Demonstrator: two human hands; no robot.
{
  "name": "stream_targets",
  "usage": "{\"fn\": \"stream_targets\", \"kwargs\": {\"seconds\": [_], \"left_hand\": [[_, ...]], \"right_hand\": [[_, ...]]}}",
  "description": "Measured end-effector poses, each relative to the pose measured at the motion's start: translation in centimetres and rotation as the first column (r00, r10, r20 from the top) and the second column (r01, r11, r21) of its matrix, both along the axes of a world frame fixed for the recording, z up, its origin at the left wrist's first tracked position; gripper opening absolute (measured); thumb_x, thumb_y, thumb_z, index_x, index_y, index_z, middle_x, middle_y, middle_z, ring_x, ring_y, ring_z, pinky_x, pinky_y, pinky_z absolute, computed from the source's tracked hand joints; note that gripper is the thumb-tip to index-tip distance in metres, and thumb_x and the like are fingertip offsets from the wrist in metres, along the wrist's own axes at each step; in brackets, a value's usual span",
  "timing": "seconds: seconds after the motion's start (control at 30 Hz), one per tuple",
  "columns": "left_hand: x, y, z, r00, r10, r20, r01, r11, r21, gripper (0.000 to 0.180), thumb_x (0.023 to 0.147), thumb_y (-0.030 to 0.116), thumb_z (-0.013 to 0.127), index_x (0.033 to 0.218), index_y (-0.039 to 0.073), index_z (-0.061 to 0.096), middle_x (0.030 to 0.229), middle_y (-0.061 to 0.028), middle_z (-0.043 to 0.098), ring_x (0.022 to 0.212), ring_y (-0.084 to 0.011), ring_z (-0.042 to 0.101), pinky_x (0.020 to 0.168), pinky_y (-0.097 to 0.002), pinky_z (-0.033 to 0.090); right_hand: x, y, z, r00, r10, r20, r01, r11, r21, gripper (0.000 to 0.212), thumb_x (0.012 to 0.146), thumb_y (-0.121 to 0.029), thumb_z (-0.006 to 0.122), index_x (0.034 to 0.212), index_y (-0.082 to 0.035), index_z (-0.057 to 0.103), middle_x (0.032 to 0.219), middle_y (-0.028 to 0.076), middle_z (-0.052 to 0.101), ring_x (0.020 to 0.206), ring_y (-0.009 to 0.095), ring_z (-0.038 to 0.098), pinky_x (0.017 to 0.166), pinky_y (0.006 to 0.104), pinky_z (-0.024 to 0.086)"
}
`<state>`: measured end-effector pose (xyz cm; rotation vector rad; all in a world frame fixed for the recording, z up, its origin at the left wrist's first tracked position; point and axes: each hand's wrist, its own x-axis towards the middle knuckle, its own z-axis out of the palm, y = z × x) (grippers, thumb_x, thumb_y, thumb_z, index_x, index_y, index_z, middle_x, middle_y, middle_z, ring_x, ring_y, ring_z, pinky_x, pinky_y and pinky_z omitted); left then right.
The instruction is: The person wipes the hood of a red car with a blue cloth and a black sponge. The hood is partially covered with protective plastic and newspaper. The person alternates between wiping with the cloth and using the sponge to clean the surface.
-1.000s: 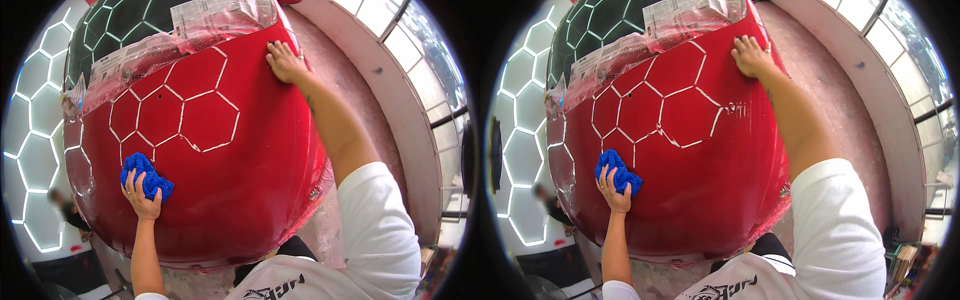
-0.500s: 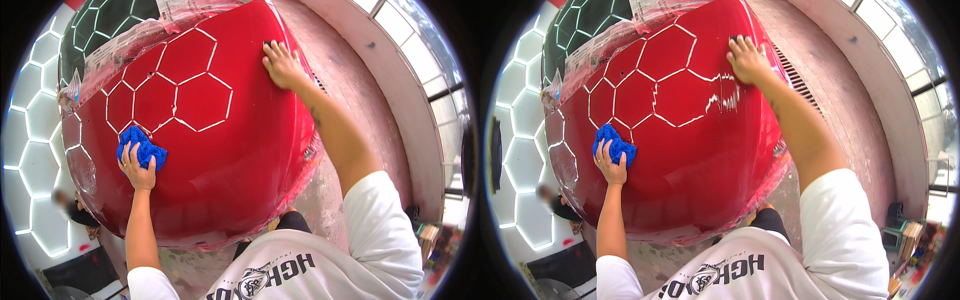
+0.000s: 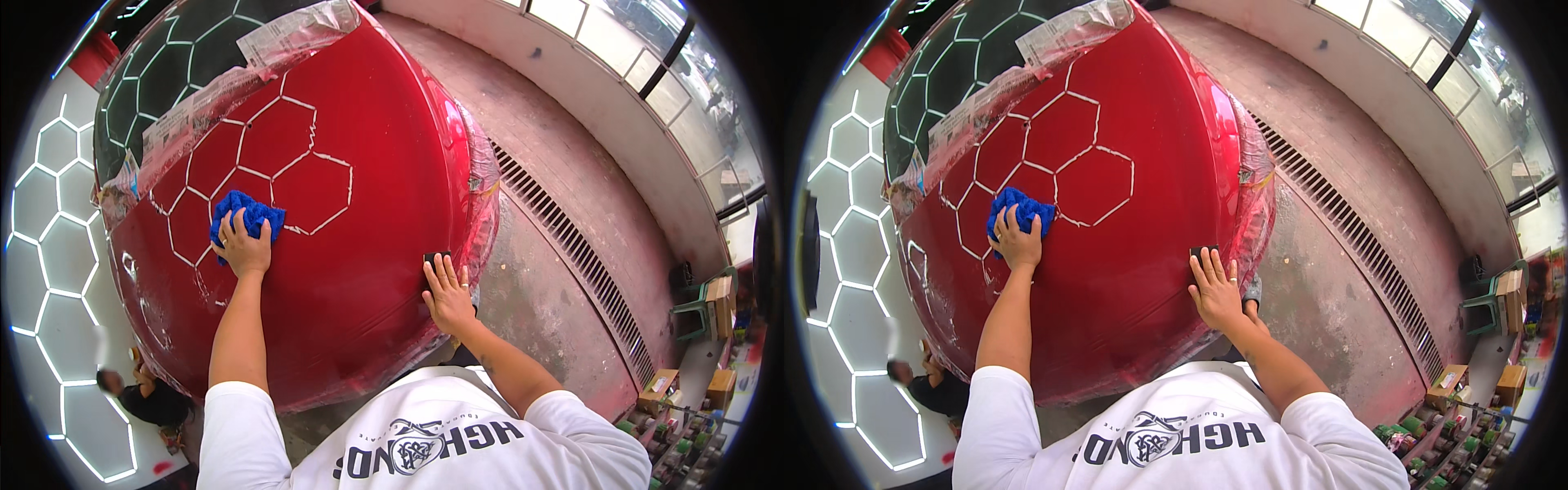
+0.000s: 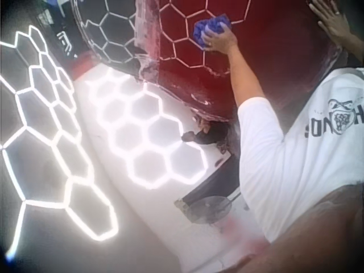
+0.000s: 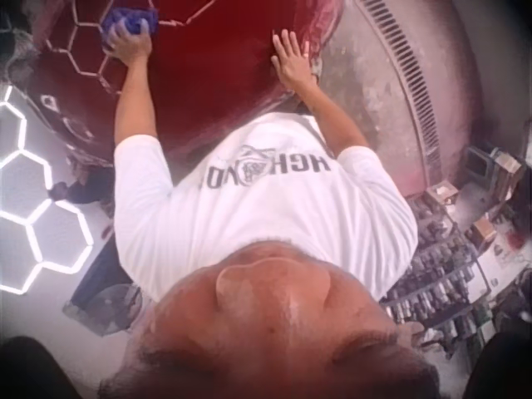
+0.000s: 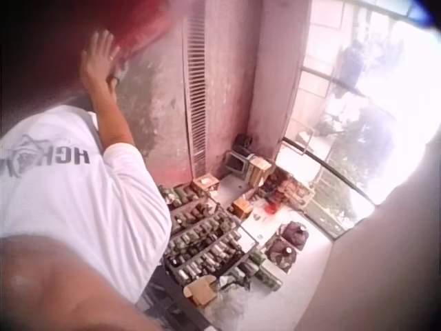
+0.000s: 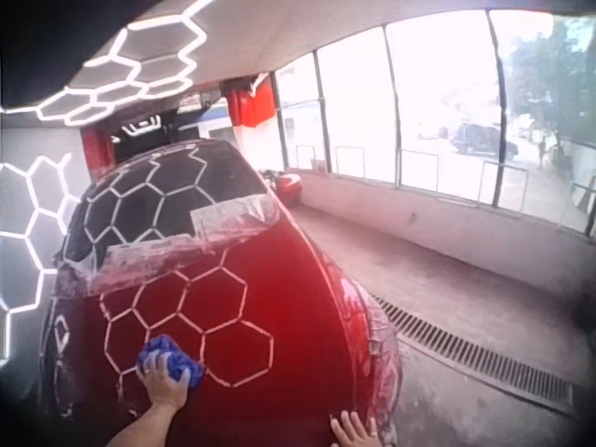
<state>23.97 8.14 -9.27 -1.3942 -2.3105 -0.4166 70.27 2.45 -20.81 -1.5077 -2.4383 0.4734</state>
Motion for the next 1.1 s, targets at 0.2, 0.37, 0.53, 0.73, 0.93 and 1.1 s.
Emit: {"fn": "stream_targets", "kwargs": {"seconds": [0.2, 0.37, 0.53, 0.73, 0.93, 1.1], "left_hand": [[0.1, -0.1, -0.1, 0.999, 0.007, 0.04, -0.006, 1.0, -0.016, 0.062, 0.096, 0.05, 0.072, 0.149, 0.024, 0.052, 0.161, -0.0108, 0.046, 0.155, -0.0362, 0.04, 0.125, -0.0786, 0.019], [0.4, -0.1, 0.1, 0.999, -0.008, 0.039, 0.009, 1.0, -0.018, 0.063, 0.094, 0.044, 0.075, 0.148, 0.021, 0.055, 0.163, -0.0101, 0.046, 0.155, -0.0361, 0.041, 0.126, -0.0753, 0.02], [0.2, 0.3, 0.3, 0.996, -0.051, 0.074, 0.051, 0.999, 0.001, 0.067, 0.087, 0.039, 0.077, 0.147, 0.018, 0.056, 0.164, -0.0131, 0.046, 0.155, -0.0402, 0.041, 0.126, -0.0767, 0.018], [-0.3, 0.1, 0.7, 0.996, -0.084, 0.041, 0.083, 0.996, 0.02, 0.069, 0.084, 0.048, 0.072, 0.142, 0.012, 0.061, 0.158, -0.0188, 0.052, 0.151, -0.0413, 0.045, 0.126, -0.0676, 0.021], [0.2, 0.6, 1.4, 0.995, -0.099, 0.024, 0.099, 0.995, 0.007, 0.069, 0.088, 0.046, 0.069, 0.146, 0.009, 0.059, 0.16, -0.0208, 0.051, 0.15, -0.0443, 0.045, 0.129, -0.0622, 0.021], [-0.3, 0.3, 0.9, 0.994, -0.102, 0.031, 0.102, 0.995, 0.02, 0.069, 0.085, 0.046, 0.072, 0.144, 0.011, 0.06, 0.158, -0.0205, 0.052, 0.148, -0.0427, 0.046, 0.127, -0.0635, 0.022]], "right_hand": [[-1.2, 7.6, 2.4, 1.0, -0.005, 0.019, 0.002, 0.986, 0.167, 0.067, 0.112, -0.04, 0.05, 0.173, -0.016, 0.033, 0.183, 0.013, 0.021, 0.17, 0.033, 0.016, 0.131, 0.0712, 0.009], [-5.5, 25.4, 7.5, 0.996, 0.021, 0.088, -0.044, 0.96, 0.276, 0.063, 0.114, -0.042, 0.044, 0.171, -0.016, 0.036, 0.181, 0.013, 0.026, 0.169, 0.033, 0.02, 0.129, 0.0725, 0.018], [-11.0, 44.4, 12.5, 0.984, 0.057, 0.169, -0.092, 0.974, 0.205, 0.063, 0.117, -0.048, 0.033, 0.172, -0.017, 0.033, 0.183, 0.009, 0.023, 0.17, 0.031, 0.017, 0.132, 0.0698, 0.016], [-17.9, 63.7, 14.8, 0.984, 0.104, 0.143, -0.133, 0.969, 0.208, 0.064, 0.117, -0.052, 0.031, 0.174, -0.022, 0.03, 0.183, 0.007, 0.021, 0.17, 0.03, 0.016, 0.131, 0.0724, 0.016], [-21.1, 73.9, 15.3, 0.991, 0.1, 0.087, -0.119, 0.962, 0.247, 0.065, 0.116, -0.054, 0.031, 0.173, -0.024, 0.031, 0.183, 0.008, 0.02, 0.169, 0.03, 0.019, 0.13, 0.0748, 0.018], [-19.5, 70.2, 14.7, 0.991, 0.113, 0.072, -0.127, 0.961, 0.246, 0.063, 0.117, -0.053, 0.03, 0.172, -0.024, 0.033, 0.182, 0.006, 0.023, 0.168, 0.031, 0.022, 0.128, 0.076, 0.022]]}}
